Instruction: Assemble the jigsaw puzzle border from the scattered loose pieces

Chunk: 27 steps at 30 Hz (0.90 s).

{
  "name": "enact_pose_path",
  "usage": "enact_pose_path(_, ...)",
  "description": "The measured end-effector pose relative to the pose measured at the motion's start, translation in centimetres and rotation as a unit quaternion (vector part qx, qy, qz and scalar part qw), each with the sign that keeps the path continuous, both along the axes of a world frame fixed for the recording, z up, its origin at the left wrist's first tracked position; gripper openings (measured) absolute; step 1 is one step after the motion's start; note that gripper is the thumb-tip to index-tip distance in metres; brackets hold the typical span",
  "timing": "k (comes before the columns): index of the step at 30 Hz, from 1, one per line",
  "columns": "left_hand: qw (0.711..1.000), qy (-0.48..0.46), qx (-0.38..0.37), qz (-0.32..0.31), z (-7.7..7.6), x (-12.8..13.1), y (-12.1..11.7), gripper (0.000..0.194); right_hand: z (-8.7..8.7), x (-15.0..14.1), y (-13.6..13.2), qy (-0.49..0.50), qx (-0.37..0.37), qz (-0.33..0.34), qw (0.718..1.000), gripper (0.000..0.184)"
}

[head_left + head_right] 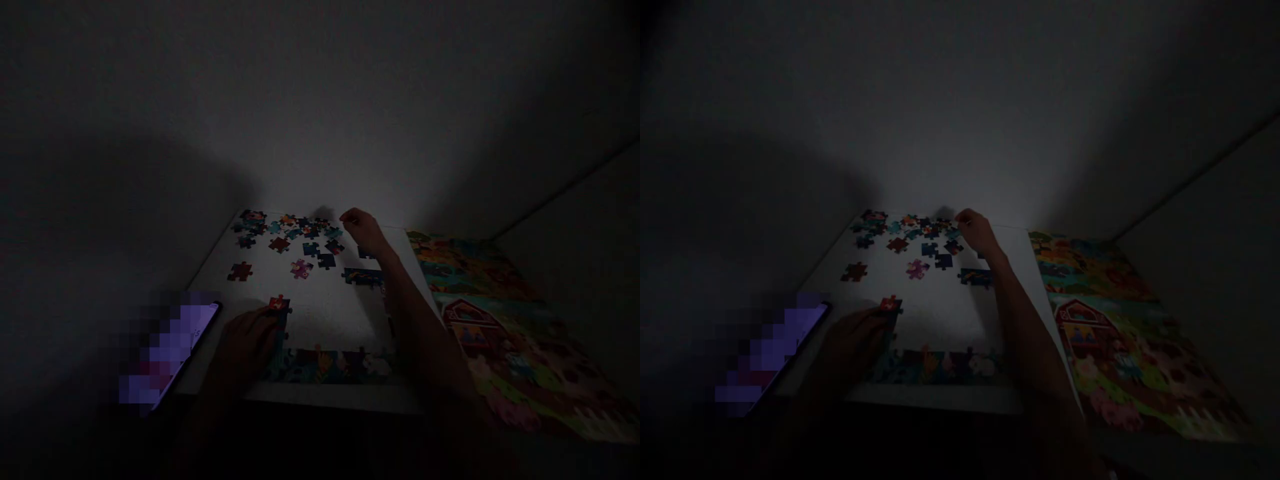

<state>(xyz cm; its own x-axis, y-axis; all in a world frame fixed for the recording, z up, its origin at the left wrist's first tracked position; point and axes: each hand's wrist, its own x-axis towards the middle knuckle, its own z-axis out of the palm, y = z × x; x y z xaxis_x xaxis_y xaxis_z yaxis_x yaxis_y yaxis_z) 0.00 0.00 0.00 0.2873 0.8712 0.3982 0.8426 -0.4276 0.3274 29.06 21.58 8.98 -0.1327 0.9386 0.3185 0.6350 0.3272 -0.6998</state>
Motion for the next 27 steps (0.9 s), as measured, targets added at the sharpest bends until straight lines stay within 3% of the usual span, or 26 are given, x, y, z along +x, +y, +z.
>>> enact_pose_path(3, 1.000, -0.006, 0.000, 0.004, -0.1, 0.0, -0.1, 0.024, -4.0, -0.4, 1.1, -0.115, -0.091, -0.018, 0.989, 0.021)
enact_pose_path(6, 1.000, -0.011, 0.001, 0.011, 0.1, 0.2, -0.2, 0.024, -5.7, -0.7, 1.0, -0.180, -0.124, -0.042, 0.975, 0.029)
enact_pose_path(12, 1.000, -0.011, -0.015, 0.006, 0.4, 0.2, -0.2, 0.025, -6.0, -0.7, 0.6, -0.215, -0.159, -0.065, 0.961, 0.053)
enact_pose_path(23, 1.000, -0.004, -0.016, 0.014, 0.4, 0.3, -0.2, 0.027, -5.9, -0.8, 0.4, -0.231, -0.173, -0.046, 0.956, 0.046)
enact_pose_path(27, 1.000, 0.005, 0.001, 0.014, 0.0, 0.1, -0.1, 0.029, -5.5, -0.8, 0.3, -0.243, -0.200, -0.060, 0.947, 0.052)
